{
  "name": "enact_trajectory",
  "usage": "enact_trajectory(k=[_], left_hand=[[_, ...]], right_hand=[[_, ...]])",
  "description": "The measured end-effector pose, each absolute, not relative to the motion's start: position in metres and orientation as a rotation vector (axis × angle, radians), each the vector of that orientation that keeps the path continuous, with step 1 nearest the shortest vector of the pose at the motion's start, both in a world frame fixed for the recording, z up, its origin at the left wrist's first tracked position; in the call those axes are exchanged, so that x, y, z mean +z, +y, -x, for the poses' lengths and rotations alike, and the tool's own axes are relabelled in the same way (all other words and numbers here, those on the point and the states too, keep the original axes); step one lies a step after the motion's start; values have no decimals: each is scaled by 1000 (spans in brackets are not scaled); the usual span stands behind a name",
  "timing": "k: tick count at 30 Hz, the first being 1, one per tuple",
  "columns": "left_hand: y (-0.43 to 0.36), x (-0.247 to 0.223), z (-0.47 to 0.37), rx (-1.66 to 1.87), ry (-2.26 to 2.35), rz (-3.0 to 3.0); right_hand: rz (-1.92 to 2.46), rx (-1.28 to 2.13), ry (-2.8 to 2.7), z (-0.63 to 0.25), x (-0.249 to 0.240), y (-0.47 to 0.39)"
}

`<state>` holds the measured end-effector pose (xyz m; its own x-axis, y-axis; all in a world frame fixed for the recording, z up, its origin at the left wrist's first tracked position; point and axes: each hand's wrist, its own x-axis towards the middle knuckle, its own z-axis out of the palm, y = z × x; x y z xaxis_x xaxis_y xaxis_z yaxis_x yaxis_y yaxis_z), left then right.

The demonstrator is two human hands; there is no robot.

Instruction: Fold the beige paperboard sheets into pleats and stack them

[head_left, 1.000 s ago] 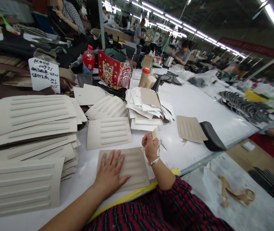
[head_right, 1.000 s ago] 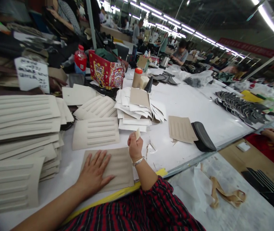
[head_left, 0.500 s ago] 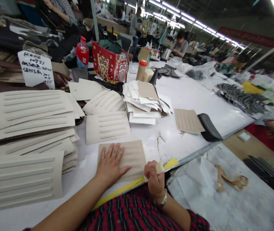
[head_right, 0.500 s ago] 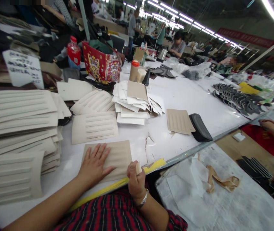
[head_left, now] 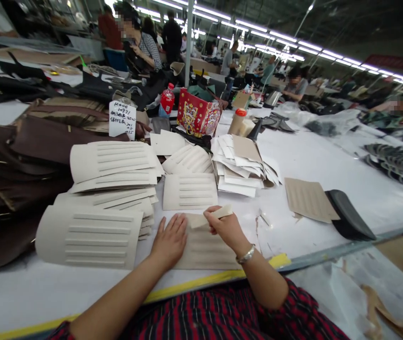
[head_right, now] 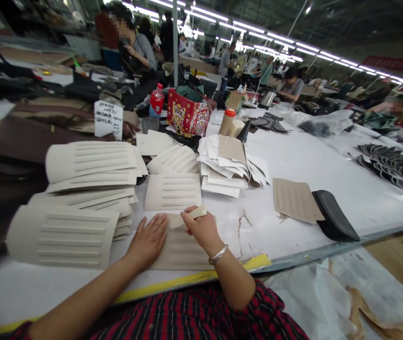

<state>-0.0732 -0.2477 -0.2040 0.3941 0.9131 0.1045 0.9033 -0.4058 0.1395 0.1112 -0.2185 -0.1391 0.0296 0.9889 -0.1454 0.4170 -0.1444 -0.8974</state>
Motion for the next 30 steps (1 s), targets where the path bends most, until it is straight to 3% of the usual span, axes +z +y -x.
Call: enact_trajectory(k=[5,8,21,30], left_hand=[[-247,-204,74,270,1688,-2562],[-247,-205,76,288,1693,-2544],[-249,-206,77,293,1694,-2530],[-249,-210,76,208,1658,-2530]], right_hand=[[1807,360,-1899,-77,-141,-199],[1890,149,-2072,-68,-139,-204],[1709,350,-2186,-72,-133,-316],[1628,394,-2097,-77,-136,-312]])
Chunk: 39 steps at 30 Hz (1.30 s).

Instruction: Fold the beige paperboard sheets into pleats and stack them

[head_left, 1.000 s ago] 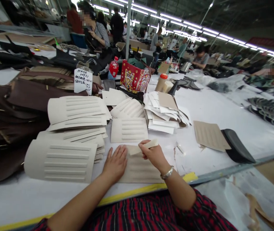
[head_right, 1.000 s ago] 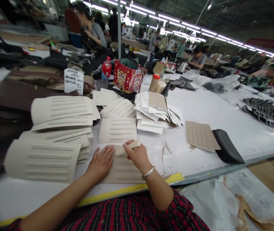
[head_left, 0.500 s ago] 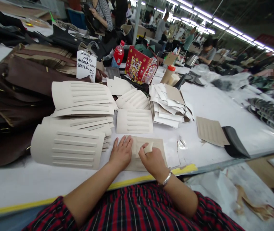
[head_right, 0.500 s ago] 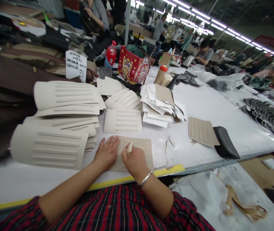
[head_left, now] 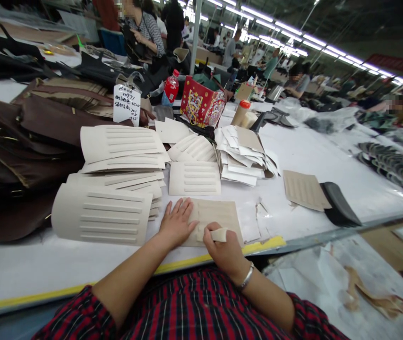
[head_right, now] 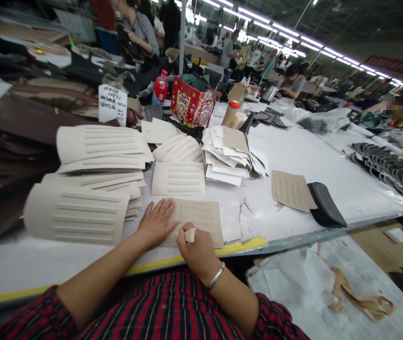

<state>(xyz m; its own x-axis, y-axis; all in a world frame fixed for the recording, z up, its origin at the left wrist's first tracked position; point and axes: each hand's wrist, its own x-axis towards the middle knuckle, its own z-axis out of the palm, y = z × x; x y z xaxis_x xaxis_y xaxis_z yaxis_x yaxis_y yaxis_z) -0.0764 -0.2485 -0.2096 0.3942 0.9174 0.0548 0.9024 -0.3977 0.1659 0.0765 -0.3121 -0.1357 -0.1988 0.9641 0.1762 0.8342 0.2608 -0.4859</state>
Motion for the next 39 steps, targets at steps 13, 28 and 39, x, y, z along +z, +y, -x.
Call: enact_trajectory(k=[13,28,39], left_hand=[[-257,-178,-29,133,1423,-2529],[-252,-199,-8,162,1046,-2748],[-247,-203,1,217,1060,-2775]], right_hand=[[1579,994,-928,-235,-135,-343],[1624,917,-1746,-262,-133,-261],[1622,867,-2019,-236,-132,-216]])
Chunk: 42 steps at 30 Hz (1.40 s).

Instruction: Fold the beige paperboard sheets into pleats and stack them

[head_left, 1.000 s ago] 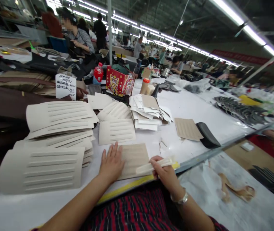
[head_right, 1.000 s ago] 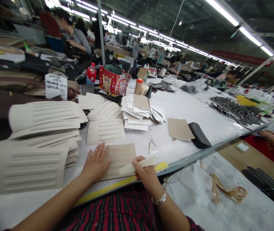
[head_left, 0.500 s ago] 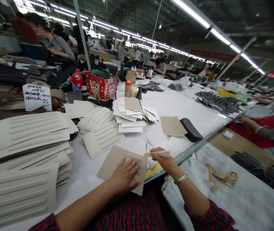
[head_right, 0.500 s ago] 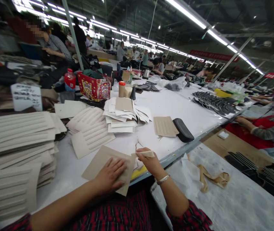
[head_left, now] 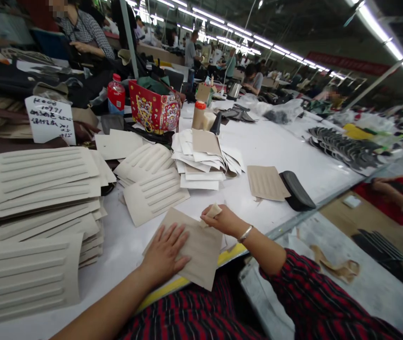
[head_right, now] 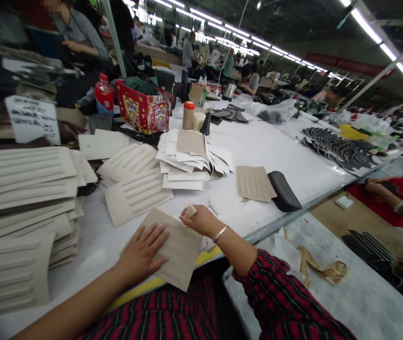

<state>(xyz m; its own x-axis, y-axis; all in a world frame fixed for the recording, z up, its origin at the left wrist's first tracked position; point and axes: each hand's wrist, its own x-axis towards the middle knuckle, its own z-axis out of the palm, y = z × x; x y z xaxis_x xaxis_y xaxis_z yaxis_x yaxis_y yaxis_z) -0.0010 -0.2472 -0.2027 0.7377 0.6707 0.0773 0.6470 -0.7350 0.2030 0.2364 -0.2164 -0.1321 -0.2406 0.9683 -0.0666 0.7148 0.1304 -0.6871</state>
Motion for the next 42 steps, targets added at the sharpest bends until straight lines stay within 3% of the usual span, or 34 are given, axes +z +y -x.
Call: enact_trajectory(k=[5,15,18,23,28,34,42], left_hand=[[-246,-201,1,197,1050,-2761],[-246,-202,3,191,1042,-2745],[-247,-202,4,220,1089,-2730],[-247,-202,3,203,1161,-2699],[-246,-203,2,173,1183,-2660],[-244,-206,4,237,1160,-2666],[-245,-208,3,316,1275,-2600]], right_hand=[[1717,933,-2027,-267,-124,-241],[1940,815,-2031,-243,-122,-216],[1748,780,-2112,-234,-116,-209],[1365,1006,-2090,-195,-127,-180],[1320,1042,-2292,-205,-126,-177],[1585,1028,-2280,-259,-104,-229],[1357,737,-2356,-178,-128,-199]])
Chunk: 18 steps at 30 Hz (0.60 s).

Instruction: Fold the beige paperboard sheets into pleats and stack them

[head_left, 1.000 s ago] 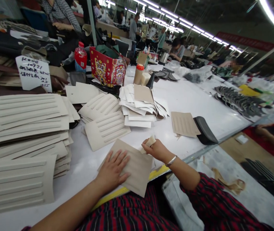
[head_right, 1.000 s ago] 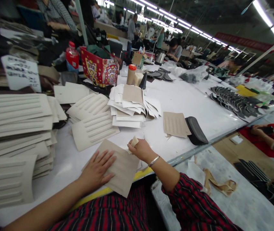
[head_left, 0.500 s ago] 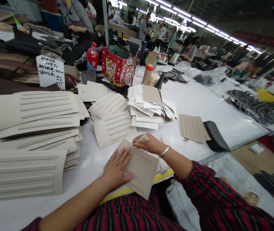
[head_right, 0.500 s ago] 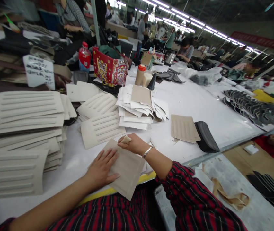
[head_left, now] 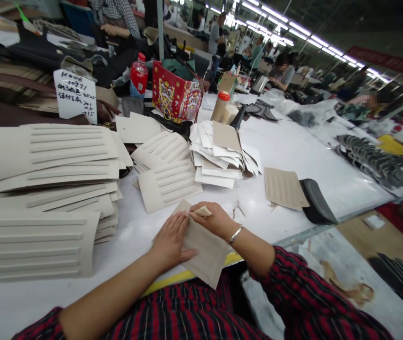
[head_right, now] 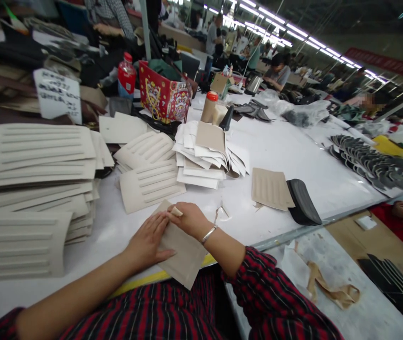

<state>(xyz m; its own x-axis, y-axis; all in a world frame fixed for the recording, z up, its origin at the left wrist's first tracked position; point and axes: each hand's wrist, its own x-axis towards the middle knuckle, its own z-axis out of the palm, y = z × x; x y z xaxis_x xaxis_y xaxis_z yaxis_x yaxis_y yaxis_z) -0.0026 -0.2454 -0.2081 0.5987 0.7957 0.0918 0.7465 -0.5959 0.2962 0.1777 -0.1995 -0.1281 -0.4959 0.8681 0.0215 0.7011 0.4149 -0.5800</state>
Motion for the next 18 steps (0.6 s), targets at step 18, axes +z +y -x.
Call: enact_trajectory(k=[18], left_hand=[[-238,-204,21,240,1166,-2602]], right_hand=[[1222,731,-2580,-180,-122,-201]])
